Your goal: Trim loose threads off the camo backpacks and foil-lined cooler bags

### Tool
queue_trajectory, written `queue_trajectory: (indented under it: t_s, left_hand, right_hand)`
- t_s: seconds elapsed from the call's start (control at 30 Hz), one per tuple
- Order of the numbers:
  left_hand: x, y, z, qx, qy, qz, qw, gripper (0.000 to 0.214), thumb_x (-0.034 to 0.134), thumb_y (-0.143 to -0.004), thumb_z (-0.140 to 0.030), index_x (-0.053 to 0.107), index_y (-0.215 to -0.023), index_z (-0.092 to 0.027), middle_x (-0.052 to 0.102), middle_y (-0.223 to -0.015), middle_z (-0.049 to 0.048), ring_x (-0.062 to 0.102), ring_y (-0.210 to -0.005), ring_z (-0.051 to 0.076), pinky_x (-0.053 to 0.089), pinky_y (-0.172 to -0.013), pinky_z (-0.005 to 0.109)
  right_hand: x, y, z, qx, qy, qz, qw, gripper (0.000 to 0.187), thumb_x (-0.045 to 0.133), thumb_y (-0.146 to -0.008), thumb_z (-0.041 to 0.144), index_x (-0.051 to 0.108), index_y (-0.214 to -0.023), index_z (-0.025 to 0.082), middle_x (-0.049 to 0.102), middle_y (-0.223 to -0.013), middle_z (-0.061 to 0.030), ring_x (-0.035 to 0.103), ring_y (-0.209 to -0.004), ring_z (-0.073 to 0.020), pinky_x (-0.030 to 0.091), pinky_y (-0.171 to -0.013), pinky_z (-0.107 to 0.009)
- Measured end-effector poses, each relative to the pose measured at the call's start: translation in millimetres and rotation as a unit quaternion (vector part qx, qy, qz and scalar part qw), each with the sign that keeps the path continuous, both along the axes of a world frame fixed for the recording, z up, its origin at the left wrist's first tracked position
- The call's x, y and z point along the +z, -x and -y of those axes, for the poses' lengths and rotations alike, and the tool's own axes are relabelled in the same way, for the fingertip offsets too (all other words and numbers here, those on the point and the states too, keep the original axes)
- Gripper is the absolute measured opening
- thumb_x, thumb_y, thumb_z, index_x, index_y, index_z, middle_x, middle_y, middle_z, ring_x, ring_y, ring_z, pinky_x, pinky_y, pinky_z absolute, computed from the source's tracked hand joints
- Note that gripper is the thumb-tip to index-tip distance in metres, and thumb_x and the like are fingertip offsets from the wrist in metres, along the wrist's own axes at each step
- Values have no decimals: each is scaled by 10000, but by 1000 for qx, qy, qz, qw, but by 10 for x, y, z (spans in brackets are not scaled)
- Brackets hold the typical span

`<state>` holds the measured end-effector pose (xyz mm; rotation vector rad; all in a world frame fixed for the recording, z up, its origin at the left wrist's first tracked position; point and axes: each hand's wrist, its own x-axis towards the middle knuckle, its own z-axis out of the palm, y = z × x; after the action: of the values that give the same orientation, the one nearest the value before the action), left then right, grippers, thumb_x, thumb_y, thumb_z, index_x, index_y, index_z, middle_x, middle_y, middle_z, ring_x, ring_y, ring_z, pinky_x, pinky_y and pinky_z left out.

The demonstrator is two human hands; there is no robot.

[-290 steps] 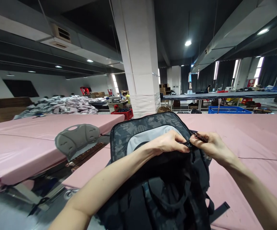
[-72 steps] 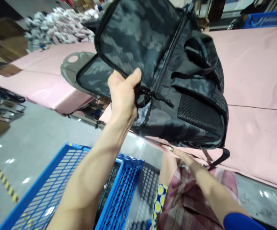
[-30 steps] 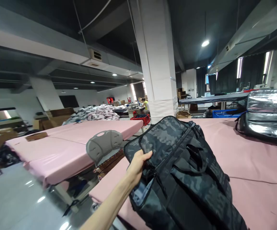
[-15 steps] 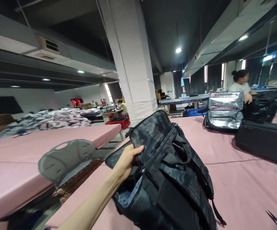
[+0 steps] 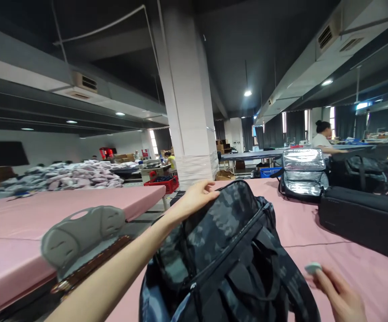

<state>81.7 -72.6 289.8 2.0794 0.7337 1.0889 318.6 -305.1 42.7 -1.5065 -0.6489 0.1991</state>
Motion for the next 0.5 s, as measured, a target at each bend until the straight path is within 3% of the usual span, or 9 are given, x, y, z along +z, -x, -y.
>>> queue_trajectory:
  t_s: [0.13, 0.23, 0.37, 0.5]
  left_hand:
    - [207, -432, -2, -72, -8, -154, 985, 165, 647, -595, -306, 659, -625, -144, 553, -507, -10, 457, -459, 109, 296, -450, 204]
    - [192, -623, -20, -72, 62, -158, 983, 162, 629, -611, -300, 616, -557, -147, 538, -471, -3, 429, -409, 106, 285, -431, 219]
    - [129, -681, -84, -61, 174, -115, 976, 175, 651, -593, -308, 617, -537, -146, 595, -502, 38, 476, -422, 134, 332, -438, 241]
    - [104, -655, -99, -63, 181, -50, 980, 121, 661, -561, -267, 635, -535, -152, 625, -526, 36, 499, -447, 141, 353, -448, 241]
  right_hand:
    - [834, 32, -486, -25, -134, 93, 986, 324, 620, -708, 509, 656, -834, 213, 672, -751, -47, 615, -654, -203, 522, -629, -328]
    - [1357, 92, -852, 7, -208, 200, 958, 249, 605, -751, 441, 658, -826, 210, 659, -790, -35, 595, -708, -180, 485, -645, -301]
    - [1775, 163, -1320, 27, -232, 284, 930, 219, 567, -791, 403, 662, -830, 210, 659, -838, -37, 575, -728, -168, 440, -638, -282]
    - [2005, 339, -1682, 55, -220, 339, 913, 181, 545, -801, 347, 659, -852, 216, 657, -834, -32, 571, -708, -160, 424, -647, -274]
